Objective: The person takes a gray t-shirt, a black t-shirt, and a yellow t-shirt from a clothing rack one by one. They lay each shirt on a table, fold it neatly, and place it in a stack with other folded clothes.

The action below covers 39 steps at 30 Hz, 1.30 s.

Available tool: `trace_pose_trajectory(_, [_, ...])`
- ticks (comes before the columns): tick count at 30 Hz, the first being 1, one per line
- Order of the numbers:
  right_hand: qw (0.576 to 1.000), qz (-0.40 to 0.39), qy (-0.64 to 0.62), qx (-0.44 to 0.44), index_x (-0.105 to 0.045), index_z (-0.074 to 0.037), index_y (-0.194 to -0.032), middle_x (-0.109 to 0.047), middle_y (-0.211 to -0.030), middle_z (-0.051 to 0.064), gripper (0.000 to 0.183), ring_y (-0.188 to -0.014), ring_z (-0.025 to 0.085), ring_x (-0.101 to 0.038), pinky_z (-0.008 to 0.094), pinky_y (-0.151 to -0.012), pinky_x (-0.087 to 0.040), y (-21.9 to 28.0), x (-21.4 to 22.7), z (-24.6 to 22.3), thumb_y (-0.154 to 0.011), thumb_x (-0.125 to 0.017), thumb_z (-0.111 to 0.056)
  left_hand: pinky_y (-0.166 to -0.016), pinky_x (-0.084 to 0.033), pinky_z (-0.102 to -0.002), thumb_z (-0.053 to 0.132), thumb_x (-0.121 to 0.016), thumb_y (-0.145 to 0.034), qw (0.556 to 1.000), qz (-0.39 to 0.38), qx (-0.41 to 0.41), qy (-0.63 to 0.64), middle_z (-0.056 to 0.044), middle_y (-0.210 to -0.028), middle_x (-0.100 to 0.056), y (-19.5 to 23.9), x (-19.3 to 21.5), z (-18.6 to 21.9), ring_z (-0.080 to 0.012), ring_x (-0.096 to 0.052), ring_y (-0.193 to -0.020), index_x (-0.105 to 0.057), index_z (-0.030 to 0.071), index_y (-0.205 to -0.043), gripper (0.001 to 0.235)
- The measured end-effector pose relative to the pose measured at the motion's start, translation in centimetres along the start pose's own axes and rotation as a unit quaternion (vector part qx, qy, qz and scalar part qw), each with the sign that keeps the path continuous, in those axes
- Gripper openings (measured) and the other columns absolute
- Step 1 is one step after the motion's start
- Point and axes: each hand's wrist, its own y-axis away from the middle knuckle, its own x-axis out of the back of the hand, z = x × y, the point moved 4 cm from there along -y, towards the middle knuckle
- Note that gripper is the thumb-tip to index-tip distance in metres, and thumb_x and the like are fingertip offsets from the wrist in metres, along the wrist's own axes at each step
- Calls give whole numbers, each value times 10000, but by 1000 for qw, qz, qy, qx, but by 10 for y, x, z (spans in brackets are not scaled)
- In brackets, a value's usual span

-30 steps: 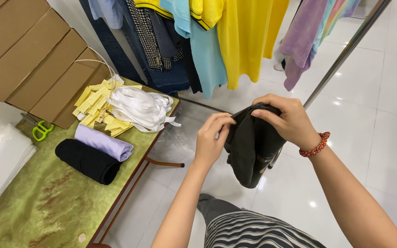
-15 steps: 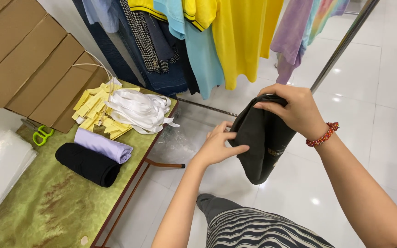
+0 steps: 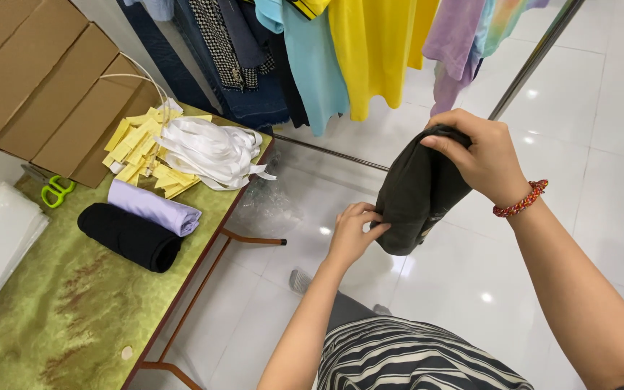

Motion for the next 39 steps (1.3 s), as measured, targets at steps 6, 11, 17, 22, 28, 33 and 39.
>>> trace_pose_trajectory(6, [992, 39, 120, 25, -740, -77, -1248, -764, -973, 101, 155, -928, 349, -759, 428, -835, -607, 18, 1, 39, -1132, -800, -160, -910, -593, -360, 194, -850, -916, 986, 154, 6, 59, 43, -1023, -787, 23, 39, -22, -199, -759, -994, -833, 206, -959, 47])
trace_pose_trajectory(11, [985, 90, 137, 55, -697, -41, -1225, -701, -1094, 131, 70, -1034, 366, -656, 475, -912, -496, 11, -11, 35, -1184, -708, -97, -884, -558, -307, 192, -811, -945, 977, 201, 32, 68, 38, -1013, -762, 46, 93, 1, -158, -730, -963, -819, 143, -960, 52])
trace_pose_trajectory(17, [982, 174, 66, 6, -635, -18, -1224, -662, -1154, 124, 149, -1053, 326, -607, 453, -952, -436, 4, -57, 31, -1219, -556, -144, -766, -508, -290, 169, -780, -980, 966, 252, -46, 28, -1, -993, -711, 85, 129, 27, -151, -673, -889, -787, 85, -949, 90])
trace_pose_trajectory(22, [983, 174, 22, 62, -551, 22, -1229, -614, -1104, 154, 282, -925, 337, -602, 461, -838, -461, 5, -111, -1, -1271, -447, -237, -704, -480, -299, 180, -787, -982, 955, 295, -23, -9, 3, -969, -688, 149, 154, 13, -149, -633, -848, -782, 91, -958, 92])
trace_pose_trajectory(28, [979, 91, -18, 182, -617, -28, -1208, -661, -963, 217, 204, -850, 514, -680, 529, -758, -550, 28, -186, -90, -1258, -569, -220, -817, -643, -375, 197, -846, -940, 933, 346, 95, -36, -77, -989, -773, 253, 169, -29, -269, -780, -901, -826, 72, -976, 132])
trace_pose_trajectory(33, [973, 46, -17, 227, -637, -142, -1121, -665, -825, 2, 214, -686, 287, -694, 357, -698, -579, 56, -243, -136, -1181, -657, -346, -818, -640, -378, 169, -841, -944, 917, 369, 150, -5, -79, -995, -760, 327, 152, -47, -250, -777, -880, -813, 59, -995, 124])
trace_pose_trajectory(39, [953, 16, -76, 294, -653, -131, -1047, -612, -752, -18, 305, -618, 273, -644, 346, -669, -560, 78, -255, -184, -1132, -670, -424, -857, -639, -397, 219, -886, -883, 922, 345, 176, 5, -74, -1047, -728, 368, 122, -51, -312, -767, -973, -787, 80, -986, 200])
